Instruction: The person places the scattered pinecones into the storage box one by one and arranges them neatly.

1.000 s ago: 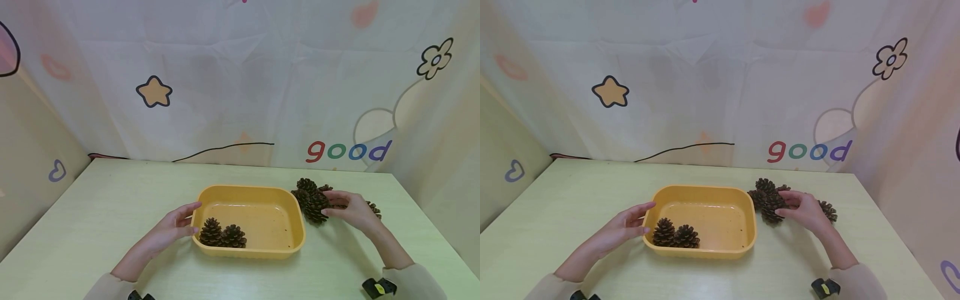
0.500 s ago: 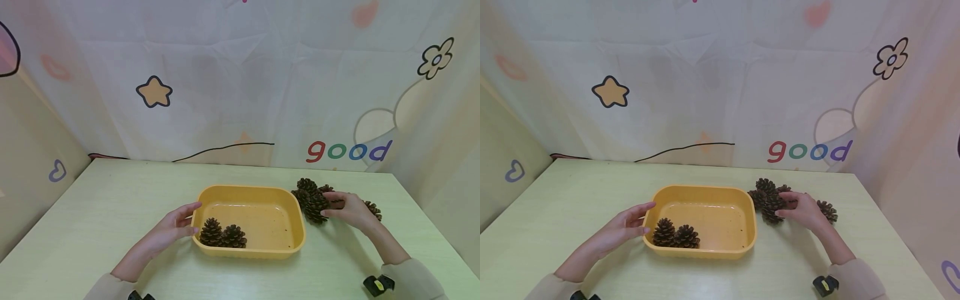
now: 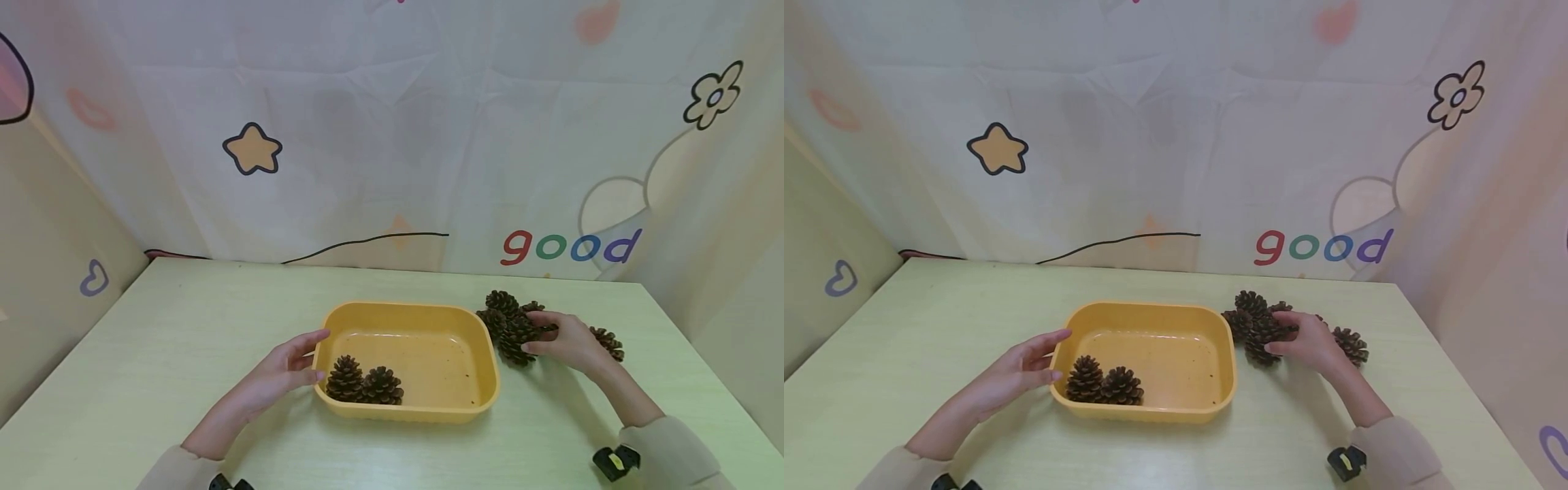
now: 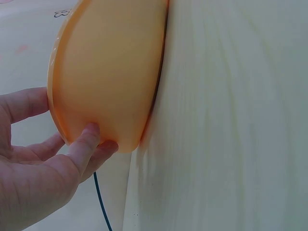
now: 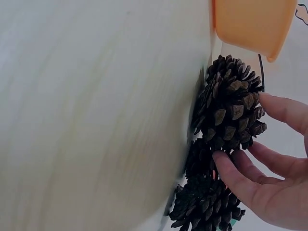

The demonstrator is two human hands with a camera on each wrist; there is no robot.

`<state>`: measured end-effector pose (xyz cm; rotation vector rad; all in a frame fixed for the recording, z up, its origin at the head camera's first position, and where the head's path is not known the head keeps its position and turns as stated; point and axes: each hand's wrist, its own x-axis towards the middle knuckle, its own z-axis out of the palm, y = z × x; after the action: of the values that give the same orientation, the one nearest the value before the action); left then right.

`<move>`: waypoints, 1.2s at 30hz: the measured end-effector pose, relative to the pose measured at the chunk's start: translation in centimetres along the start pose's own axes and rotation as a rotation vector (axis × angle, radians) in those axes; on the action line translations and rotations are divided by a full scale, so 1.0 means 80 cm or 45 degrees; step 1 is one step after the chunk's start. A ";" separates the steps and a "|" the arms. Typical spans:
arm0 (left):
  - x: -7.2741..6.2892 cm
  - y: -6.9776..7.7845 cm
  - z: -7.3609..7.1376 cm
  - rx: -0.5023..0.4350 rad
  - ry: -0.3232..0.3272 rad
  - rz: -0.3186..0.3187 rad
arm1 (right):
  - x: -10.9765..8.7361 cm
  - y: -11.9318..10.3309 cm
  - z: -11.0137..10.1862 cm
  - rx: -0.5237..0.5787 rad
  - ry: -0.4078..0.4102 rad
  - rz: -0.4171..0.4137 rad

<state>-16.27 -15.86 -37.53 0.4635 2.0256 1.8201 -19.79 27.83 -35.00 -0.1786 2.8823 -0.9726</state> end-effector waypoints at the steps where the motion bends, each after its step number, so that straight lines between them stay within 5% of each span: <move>1: 0.000 0.000 0.000 0.002 0.000 0.000 | 0.000 0.000 0.000 -0.007 0.002 0.004; 36: 0.001 0.000 0.000 -0.001 -0.007 0.002 | 0.004 -0.001 0.010 -0.001 0.002 -0.042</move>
<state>-16.31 -15.82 -37.49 0.4697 2.0217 1.8187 -20.00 27.28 -35.62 -0.2261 2.8903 -0.9770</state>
